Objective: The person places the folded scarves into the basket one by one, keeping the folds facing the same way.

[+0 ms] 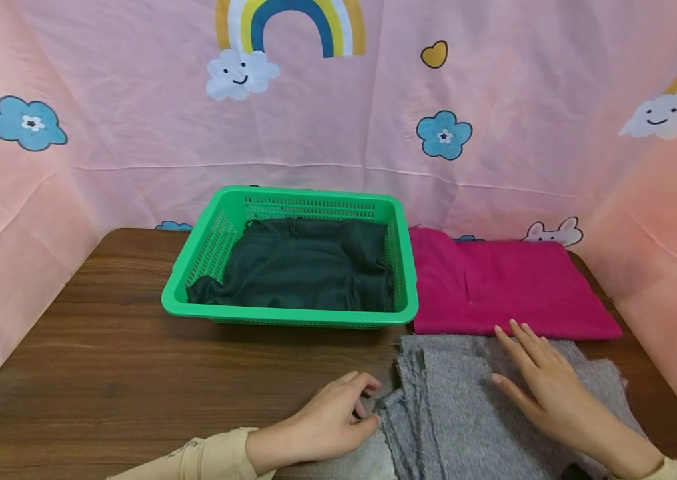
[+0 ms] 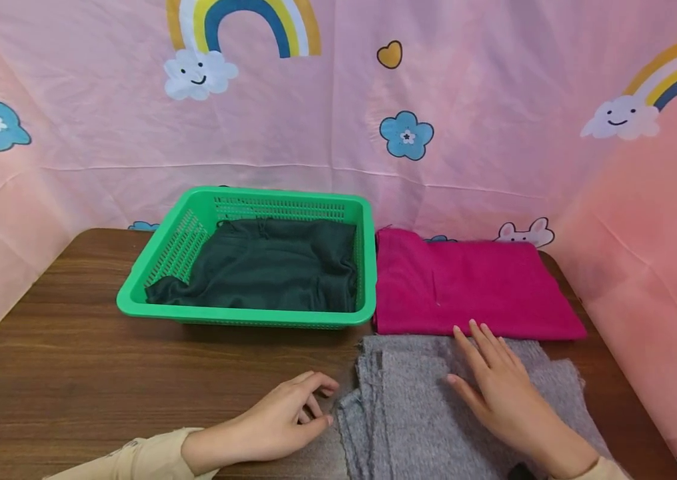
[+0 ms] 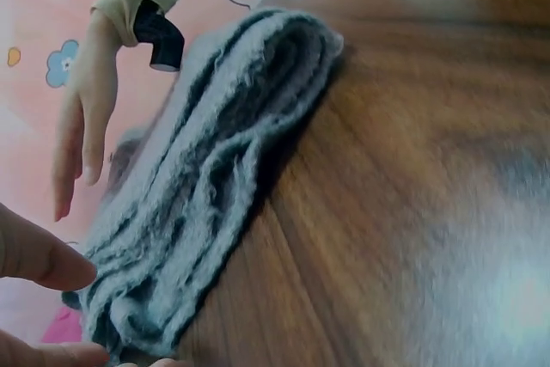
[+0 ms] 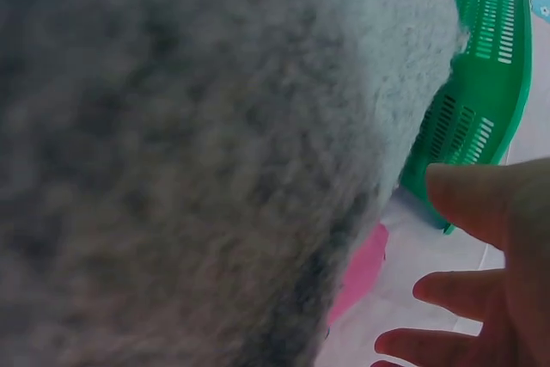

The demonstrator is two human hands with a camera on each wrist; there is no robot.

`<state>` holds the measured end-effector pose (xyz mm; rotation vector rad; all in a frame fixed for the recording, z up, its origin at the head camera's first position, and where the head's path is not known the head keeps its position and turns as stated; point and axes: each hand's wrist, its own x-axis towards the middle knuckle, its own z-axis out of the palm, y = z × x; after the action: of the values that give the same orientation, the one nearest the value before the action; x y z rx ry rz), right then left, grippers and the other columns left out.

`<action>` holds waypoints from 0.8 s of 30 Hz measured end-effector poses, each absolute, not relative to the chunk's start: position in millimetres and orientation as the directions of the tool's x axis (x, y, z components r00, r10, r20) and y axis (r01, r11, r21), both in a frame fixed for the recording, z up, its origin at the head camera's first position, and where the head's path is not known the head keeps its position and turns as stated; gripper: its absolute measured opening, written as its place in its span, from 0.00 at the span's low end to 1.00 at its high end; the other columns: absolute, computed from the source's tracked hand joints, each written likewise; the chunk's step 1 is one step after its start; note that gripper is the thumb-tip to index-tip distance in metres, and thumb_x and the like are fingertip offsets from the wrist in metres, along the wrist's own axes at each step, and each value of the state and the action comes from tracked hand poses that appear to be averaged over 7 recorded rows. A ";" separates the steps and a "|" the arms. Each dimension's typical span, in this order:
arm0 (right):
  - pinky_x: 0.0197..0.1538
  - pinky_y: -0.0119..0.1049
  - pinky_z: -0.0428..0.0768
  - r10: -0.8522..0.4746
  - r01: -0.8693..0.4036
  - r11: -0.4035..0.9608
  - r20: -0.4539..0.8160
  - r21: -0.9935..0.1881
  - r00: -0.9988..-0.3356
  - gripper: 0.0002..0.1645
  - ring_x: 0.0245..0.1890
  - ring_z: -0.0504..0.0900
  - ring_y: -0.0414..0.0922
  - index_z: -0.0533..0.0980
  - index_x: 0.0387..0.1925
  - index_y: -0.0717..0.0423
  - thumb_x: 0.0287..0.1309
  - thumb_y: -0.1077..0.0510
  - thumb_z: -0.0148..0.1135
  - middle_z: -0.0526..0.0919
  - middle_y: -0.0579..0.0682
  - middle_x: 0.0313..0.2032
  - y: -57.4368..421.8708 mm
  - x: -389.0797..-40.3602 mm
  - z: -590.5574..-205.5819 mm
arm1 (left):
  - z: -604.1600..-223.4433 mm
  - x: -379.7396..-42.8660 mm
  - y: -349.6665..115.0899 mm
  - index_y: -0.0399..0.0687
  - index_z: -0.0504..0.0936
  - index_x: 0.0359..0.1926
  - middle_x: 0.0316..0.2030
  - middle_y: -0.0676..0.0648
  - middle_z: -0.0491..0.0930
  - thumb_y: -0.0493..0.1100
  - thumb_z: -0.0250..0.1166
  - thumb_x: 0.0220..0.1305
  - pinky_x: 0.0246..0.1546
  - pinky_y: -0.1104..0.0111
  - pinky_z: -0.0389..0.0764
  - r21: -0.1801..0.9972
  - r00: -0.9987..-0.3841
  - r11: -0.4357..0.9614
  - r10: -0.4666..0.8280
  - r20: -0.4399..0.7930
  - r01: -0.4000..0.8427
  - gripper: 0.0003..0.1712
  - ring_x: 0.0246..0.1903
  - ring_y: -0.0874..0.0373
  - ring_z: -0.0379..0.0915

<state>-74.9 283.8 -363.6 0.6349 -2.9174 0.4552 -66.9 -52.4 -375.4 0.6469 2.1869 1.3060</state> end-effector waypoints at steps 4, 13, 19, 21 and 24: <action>0.67 0.64 0.52 -0.376 -0.418 0.874 0.200 -0.249 -0.905 0.42 0.68 0.57 0.66 0.61 0.69 0.59 0.57 0.50 0.66 0.61 0.70 0.67 289.8 -72.8 -366.4 | -376.8 -64.7 -48.8 0.39 0.70 0.58 0.51 0.43 0.74 0.42 0.62 0.64 0.32 0.74 0.78 0.902 -0.756 0.419 0.623 -0.202 0.104 0.23 0.32 0.66 0.75; 0.59 0.74 0.51 -0.294 -0.306 0.895 0.086 -0.324 -0.952 0.46 0.67 0.52 0.73 0.56 0.71 0.60 0.58 0.50 0.65 0.55 0.74 0.67 311.2 -64.2 -370.6 | -379.8 -60.9 -40.0 0.36 0.67 0.61 0.53 0.40 0.72 0.42 0.62 0.64 0.34 0.72 0.79 0.924 -0.765 0.382 0.600 -0.236 0.014 0.28 0.36 0.61 0.78; 0.53 0.75 0.58 -0.290 -0.306 0.904 0.098 -0.298 -0.952 0.49 0.60 0.58 0.79 0.57 0.69 0.66 0.52 0.53 0.70 0.57 0.81 0.63 330.0 -59.3 -375.1 | -378.7 -60.6 -35.1 0.38 0.65 0.63 0.56 0.40 0.71 0.48 0.63 0.65 0.36 0.68 0.79 0.924 -0.752 0.372 0.582 -0.309 -0.092 0.31 0.39 0.57 0.77; 0.49 0.77 0.60 -0.267 -0.273 0.924 0.060 -0.268 -0.962 0.50 0.60 0.59 0.79 0.56 0.70 0.66 0.53 0.51 0.70 0.57 0.81 0.62 335.6 -57.6 -375.4 | -378.5 -60.5 -33.0 0.38 0.65 0.64 0.55 0.41 0.71 0.49 0.63 0.64 0.36 0.67 0.79 0.921 -0.759 0.378 0.571 -0.315 -0.098 0.33 0.39 0.57 0.77; 0.45 0.80 0.59 -0.214 -0.202 0.949 -0.022 -0.244 -0.977 0.52 0.60 0.59 0.78 0.55 0.70 0.65 0.53 0.47 0.69 0.56 0.81 0.63 341.7 -55.6 -374.6 | -379.0 -60.4 -30.1 0.40 0.66 0.63 0.55 0.42 0.72 0.51 0.64 0.63 0.34 0.67 0.79 0.915 -0.771 0.392 0.554 -0.314 -0.090 0.33 0.39 0.58 0.78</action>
<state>-55.6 341.7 -374.6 0.3359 -3.1489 0.3864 -60.4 -30.1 -379.0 0.3957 2.0590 1.4060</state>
